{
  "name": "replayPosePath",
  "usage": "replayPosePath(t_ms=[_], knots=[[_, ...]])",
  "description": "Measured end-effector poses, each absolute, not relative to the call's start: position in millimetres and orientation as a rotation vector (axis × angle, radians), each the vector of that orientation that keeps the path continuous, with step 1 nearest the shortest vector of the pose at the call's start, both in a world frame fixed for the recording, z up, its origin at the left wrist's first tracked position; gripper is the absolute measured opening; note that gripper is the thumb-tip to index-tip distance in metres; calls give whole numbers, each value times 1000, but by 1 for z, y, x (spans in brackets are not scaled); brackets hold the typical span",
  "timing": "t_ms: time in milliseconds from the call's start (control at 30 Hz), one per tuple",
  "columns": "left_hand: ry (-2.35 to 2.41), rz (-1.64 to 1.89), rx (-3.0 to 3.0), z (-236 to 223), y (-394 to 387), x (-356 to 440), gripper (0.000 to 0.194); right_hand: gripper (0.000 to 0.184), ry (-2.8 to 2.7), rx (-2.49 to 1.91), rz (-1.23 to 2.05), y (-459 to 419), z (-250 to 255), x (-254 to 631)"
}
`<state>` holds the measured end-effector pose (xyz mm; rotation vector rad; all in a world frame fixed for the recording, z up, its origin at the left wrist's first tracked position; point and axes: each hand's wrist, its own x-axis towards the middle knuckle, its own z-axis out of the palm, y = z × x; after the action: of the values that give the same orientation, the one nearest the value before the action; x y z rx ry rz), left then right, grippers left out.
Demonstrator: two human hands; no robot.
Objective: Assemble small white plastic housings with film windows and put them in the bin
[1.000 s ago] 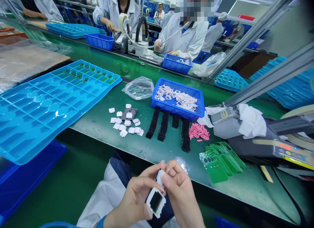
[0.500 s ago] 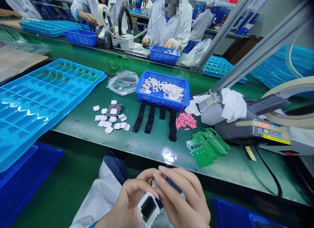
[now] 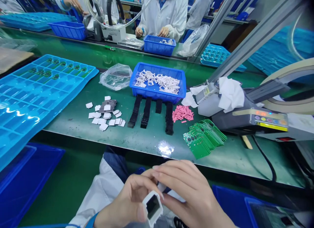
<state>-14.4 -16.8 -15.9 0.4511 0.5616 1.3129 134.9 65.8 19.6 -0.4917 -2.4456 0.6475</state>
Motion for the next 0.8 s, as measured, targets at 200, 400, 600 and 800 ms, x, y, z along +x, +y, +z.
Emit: replayPosePath(t_ms=[200, 400, 600, 800], knots=[[541, 1250, 425, -18, -18, -14, 28, 18, -2382, -443, 968, 70, 21, 136], [584, 1259, 346, -24, -21, -15, 31, 14, -2252, -586, 789, 56, 5, 139], [569, 1273, 217, -31, -23, -12, 29, 14, -2117, -751, 415, 33, -9, 137], [555, 1387, 61, -53, -30, -19, 26, 20, -1890, -859, 341, 72, -45, 138]])
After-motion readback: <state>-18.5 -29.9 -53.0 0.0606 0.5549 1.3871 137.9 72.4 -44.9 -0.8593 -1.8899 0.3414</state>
